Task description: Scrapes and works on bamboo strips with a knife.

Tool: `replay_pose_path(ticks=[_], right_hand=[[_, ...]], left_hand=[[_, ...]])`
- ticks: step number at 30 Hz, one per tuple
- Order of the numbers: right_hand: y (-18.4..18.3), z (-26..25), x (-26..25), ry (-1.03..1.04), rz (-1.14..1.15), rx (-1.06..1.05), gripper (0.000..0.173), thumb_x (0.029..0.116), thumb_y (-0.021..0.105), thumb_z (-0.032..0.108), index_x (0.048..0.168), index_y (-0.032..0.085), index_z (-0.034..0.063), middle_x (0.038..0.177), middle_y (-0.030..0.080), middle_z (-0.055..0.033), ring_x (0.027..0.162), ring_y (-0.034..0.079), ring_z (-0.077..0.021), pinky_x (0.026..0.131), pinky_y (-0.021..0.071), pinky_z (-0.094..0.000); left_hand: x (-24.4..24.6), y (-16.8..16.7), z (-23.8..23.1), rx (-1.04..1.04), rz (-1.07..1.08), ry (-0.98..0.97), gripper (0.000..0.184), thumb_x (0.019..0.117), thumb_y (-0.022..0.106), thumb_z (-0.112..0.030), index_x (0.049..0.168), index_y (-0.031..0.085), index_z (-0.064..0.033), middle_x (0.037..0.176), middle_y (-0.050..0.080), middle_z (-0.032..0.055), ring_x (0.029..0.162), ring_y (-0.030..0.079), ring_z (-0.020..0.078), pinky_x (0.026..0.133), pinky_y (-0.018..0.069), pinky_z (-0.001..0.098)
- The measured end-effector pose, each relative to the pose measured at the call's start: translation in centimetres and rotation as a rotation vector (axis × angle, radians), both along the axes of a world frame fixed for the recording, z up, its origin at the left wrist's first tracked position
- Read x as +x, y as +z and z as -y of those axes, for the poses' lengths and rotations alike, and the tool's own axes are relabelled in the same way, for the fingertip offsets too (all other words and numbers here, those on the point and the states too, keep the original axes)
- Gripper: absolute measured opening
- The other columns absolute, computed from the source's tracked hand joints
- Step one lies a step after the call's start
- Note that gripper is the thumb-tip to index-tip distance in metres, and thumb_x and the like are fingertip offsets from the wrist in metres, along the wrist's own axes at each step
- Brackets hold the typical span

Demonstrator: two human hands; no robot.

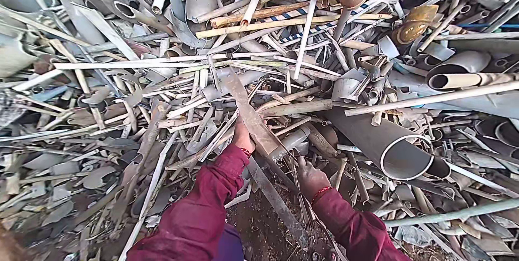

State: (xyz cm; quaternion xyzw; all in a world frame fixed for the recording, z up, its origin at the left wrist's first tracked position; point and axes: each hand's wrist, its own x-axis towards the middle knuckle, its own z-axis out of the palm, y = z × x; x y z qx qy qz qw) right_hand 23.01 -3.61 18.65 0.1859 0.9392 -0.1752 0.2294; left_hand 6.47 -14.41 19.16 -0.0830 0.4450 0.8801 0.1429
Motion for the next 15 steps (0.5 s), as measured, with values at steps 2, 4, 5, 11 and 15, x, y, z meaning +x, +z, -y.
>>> replay_pose_path(ticks=[2,4,5,11,15], right_hand=[[-0.2,0.2,0.2,-0.008,-0.002,-0.025,0.057,0.1055,0.048,0.006,0.158,0.026,0.0036,0.142,0.054,-0.0274,0.123,0.062,-0.0443,0.099,0.0513,-0.0572],[-0.7,0.9,0.3,0.093,0.013,-0.125,0.055,0.1078,0.047,0.01,0.158,0.026,0.0019,0.135,0.059,-0.029,0.124,0.061,-0.0444,0.103,0.0484,-0.0572],[-0.7,1.1,0.2,0.113,0.027,-0.13,0.056,0.1082,0.047,0.011,0.159,0.025,0.0028,0.136,0.059,-0.0286,0.125,0.061,-0.0442,0.103,0.048,-0.057],[-0.5,1.1,0.2,0.036,-0.006,-0.085,0.059,0.1051,0.049,0.006,0.159,0.025,0.0038,0.138,0.057,-0.0288,0.124,0.061,-0.0445,0.101,0.0496,-0.0579],[-0.8,0.7,-0.2,0.025,0.002,-0.001,0.065,0.104,0.054,0.01,0.161,0.023,0.007,0.141,0.054,-0.0283,0.122,0.062,-0.0451,0.097,0.0518,-0.0579]], left_hand=[[0.2,0.1,-0.4,0.014,0.011,0.019,0.064,0.108,0.015,-0.059,0.13,0.048,-0.0091,0.094,0.065,0.0141,0.075,0.067,0.0268,0.067,0.0584,0.0449],[0.3,0.3,-0.6,-0.005,0.001,0.013,0.064,0.1071,0.015,-0.061,0.121,0.05,-0.0095,0.087,0.064,0.0107,0.069,0.065,0.023,0.062,0.0573,0.0405],[0.4,0.2,-0.7,-0.033,-0.016,0.008,0.065,0.1071,0.015,-0.061,0.118,0.052,-0.0088,0.084,0.064,0.01,0.067,0.065,0.0226,0.061,0.0576,0.0397],[1.0,0.3,-0.9,-0.088,-0.011,0.013,0.07,0.1081,0.011,-0.058,0.131,0.049,-0.0037,0.095,0.066,0.0159,0.076,0.068,0.0272,0.068,0.059,0.0442],[0.9,-0.1,-0.5,-0.129,0.01,-0.032,0.071,0.1081,0.011,-0.058,0.122,0.053,-0.0016,0.087,0.067,0.0157,0.07,0.069,0.027,0.064,0.0599,0.0432]])
